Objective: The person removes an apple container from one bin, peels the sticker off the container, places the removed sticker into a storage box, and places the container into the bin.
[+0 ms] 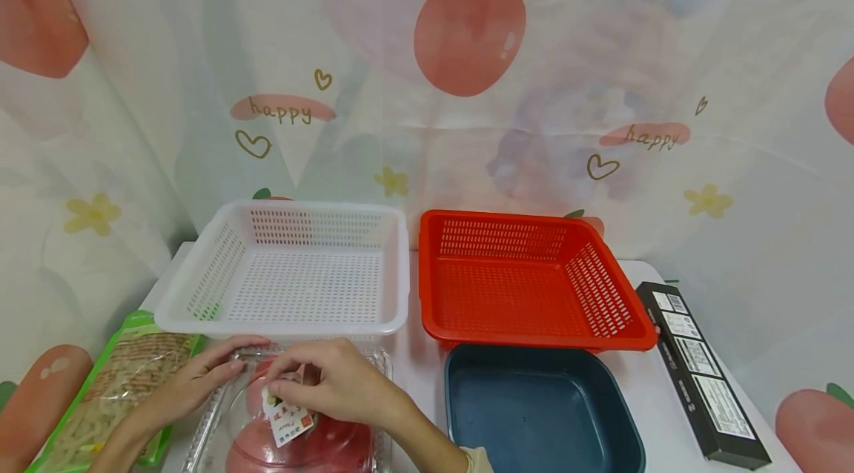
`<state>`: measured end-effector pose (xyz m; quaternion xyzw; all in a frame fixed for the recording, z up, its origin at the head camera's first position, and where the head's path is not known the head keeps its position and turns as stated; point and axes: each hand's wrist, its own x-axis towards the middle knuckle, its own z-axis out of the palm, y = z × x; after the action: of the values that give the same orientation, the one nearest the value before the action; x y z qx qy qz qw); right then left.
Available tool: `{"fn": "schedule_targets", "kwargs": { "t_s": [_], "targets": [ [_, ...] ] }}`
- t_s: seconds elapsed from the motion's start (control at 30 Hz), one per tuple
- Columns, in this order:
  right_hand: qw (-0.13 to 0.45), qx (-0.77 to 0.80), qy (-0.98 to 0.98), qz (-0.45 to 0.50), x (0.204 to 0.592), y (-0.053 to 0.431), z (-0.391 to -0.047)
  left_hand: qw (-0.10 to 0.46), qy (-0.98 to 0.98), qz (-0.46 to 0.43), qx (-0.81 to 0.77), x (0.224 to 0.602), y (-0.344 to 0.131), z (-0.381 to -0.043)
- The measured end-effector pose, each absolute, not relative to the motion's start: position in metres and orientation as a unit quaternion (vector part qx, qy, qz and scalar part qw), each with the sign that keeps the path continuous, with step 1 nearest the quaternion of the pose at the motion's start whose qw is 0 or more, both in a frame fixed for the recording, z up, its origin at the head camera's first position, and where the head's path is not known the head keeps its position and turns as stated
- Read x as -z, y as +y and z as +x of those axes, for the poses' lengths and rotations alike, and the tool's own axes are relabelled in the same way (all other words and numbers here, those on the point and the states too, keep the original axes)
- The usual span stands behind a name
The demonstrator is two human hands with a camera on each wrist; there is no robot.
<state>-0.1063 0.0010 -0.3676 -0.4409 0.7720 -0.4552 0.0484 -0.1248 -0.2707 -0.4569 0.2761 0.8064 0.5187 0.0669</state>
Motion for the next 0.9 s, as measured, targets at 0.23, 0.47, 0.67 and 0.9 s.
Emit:
{"fn": "schedule_targets", "kwargs": {
  "t_s": [0.23,0.47,0.67,0.9],
  "targets": [
    [0.085,0.496,0.770,-0.393,0.3657,0.0019,-0.1020,0.074,0.797,0.282,-0.528,0.4561,-0.2702,-0.1248],
    [0.106,0.537,0.760,-0.351,0.3649,0.0022,-0.1011,0.092,0.791,0.279,-0.537,0.4563,-0.2706,-0.1254],
    [0.120,0.559,0.754,-0.323,0.3643,0.0026,-0.1011,0.080,0.795,0.285,-0.529,0.4570,-0.2699,-0.1259],
    [0.118,0.567,0.751,-0.316,0.3640,0.0024,-0.1006,0.074,0.792,0.292,-0.531,0.4577,-0.2701,-0.1261]
  ]
}}
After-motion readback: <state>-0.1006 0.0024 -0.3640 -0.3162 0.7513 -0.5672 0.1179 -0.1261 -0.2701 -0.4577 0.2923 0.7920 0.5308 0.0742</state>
